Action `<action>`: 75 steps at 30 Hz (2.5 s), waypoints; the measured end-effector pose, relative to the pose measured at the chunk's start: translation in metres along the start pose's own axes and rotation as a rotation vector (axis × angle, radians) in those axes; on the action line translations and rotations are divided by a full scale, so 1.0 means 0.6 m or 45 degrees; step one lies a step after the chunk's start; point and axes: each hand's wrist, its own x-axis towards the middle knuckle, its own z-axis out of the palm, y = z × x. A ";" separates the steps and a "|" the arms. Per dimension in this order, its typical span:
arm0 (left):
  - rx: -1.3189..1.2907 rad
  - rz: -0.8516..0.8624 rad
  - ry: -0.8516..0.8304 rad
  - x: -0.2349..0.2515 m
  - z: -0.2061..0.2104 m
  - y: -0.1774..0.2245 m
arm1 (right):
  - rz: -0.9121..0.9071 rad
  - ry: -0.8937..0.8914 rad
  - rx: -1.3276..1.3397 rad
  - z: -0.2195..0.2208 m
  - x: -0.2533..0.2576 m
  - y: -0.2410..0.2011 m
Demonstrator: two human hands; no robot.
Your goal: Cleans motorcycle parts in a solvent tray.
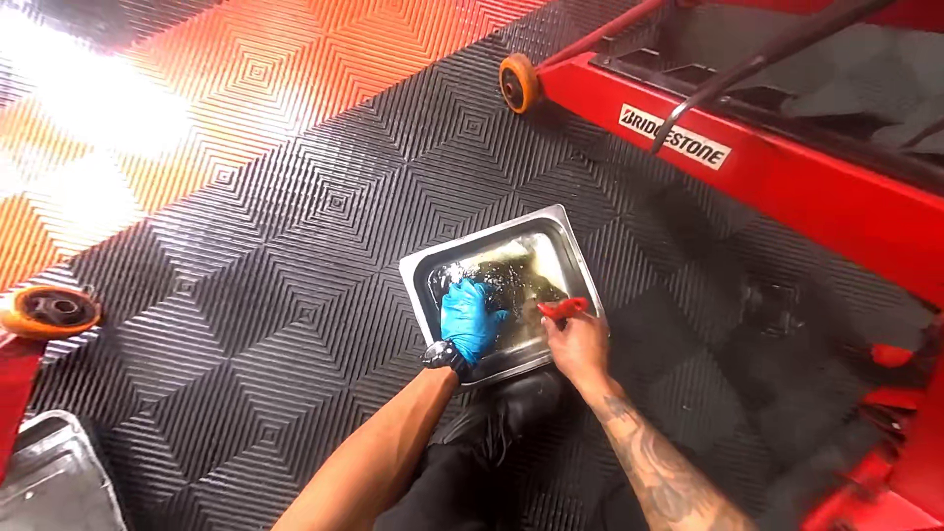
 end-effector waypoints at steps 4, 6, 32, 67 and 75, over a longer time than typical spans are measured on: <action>0.006 0.043 -0.027 0.005 0.004 -0.001 | 0.087 0.070 0.222 0.022 0.063 -0.049; 0.012 0.017 -0.022 0.000 0.004 0.004 | 0.090 0.085 0.464 0.067 0.076 -0.061; -0.040 0.020 -0.007 -0.013 0.012 0.008 | 0.273 0.026 0.397 0.065 0.078 -0.058; 0.045 0.003 -0.070 -0.013 -0.002 0.014 | 0.164 -0.092 0.133 0.026 0.012 -0.019; 0.052 0.030 -0.104 -0.007 -0.008 0.020 | 0.183 -0.030 0.225 0.058 0.014 -0.014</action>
